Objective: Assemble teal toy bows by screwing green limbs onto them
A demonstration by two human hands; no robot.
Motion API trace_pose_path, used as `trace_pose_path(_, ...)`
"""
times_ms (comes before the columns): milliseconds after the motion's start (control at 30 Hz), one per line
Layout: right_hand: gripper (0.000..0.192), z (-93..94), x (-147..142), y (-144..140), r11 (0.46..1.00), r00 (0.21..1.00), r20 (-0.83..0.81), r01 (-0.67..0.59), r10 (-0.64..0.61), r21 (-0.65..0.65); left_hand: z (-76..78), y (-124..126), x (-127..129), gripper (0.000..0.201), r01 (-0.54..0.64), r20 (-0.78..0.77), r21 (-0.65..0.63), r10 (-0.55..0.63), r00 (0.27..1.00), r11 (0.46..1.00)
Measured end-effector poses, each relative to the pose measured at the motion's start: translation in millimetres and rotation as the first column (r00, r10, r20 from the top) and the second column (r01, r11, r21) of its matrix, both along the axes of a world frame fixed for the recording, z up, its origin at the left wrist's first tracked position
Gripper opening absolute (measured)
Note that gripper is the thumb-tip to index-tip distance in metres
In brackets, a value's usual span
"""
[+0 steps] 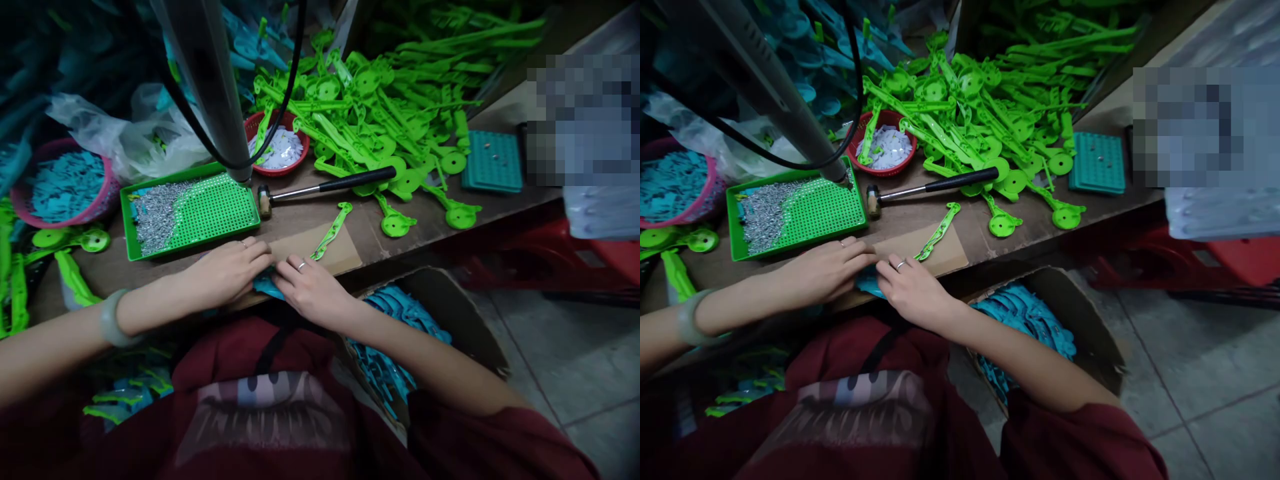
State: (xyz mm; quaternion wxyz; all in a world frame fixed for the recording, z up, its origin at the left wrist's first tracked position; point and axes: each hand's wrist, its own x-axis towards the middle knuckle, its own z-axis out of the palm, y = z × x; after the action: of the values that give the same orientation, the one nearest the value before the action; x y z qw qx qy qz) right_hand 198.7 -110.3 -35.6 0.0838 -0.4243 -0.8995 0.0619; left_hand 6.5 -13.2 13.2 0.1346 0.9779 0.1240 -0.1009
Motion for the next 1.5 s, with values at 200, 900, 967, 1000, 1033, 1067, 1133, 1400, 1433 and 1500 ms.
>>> trace_pose_path(200, 0.021, -0.5, 0, 1, 1.000, 1.000, -0.005, -0.003, 0.003, 0.019, -5.6, 26, -1, 0.020, -0.042, -0.134, 0.018, 0.045, 0.990, 0.999)
trace_pose_path(900, 0.018, 0.9, 0, 1, 1.000, 1.000, -0.006, -0.002, 0.002, 0.028, 14.5, -7, -2, 0.017, -0.085, -0.077, 0.009, 0.085, 0.993, 0.996)
trace_pose_path(967, 0.017, 0.3, 0, 1, 1.000, 1.000, -0.007, 0.002, -0.002, 0.030, 11.1, -3, -1, 0.015, -0.109, -0.087, -0.051, 0.104, 0.991, 0.993)
trace_pose_path(1000, 0.017, 0.0, 0, 1, 1.000, 1.000, -0.005, 0.003, -0.003, 0.030, 10.7, -2, -1, 0.016, -0.126, -0.084, -0.079, 0.119, 0.989, 0.989)
trace_pose_path(1033, 0.018, -0.3, 0, 1, 1.000, 1.000, -0.004, 0.003, -0.003, 0.030, 10.7, 0, 0, 0.016, -0.142, -0.078, -0.108, 0.134, 0.988, 0.984)
trace_pose_path(1067, 0.018, -0.6, 1, 0, 1.000, 1.000, -0.003, 0.004, -0.004, 0.028, 10.9, 1, 0, 0.017, -0.156, -0.074, -0.138, 0.147, 0.986, 0.978)
trace_pose_path(1133, 0.018, -0.9, 1, 1, 1.000, 1.000, -0.003, 0.004, -0.004, 0.025, 10.9, 3, 3, 0.018, -0.179, -0.080, -0.188, 0.167, 0.983, 0.966)
trace_pose_path(1400, 0.019, -1.9, 1, 1, 0.997, 1.000, -0.013, -0.002, 0.003, 0.077, 13.7, 10, 28, 0.014, -0.388, -0.364, -0.193, 0.301, 0.882, 0.901)
trace_pose_path(1433, 0.020, -2.6, 1, 1, 0.997, 1.000, -0.022, 0.002, -0.001, 0.080, 15.0, 10, 31, 0.015, -0.398, -0.388, -0.181, 0.307, 0.869, 0.899)
trace_pose_path(1500, 0.024, -4.8, 3, 1, 0.996, 0.999, -0.051, 0.008, -0.003, 0.092, 17.1, 8, 34, 0.019, -0.398, -0.422, -0.133, 0.311, 0.852, 0.908)
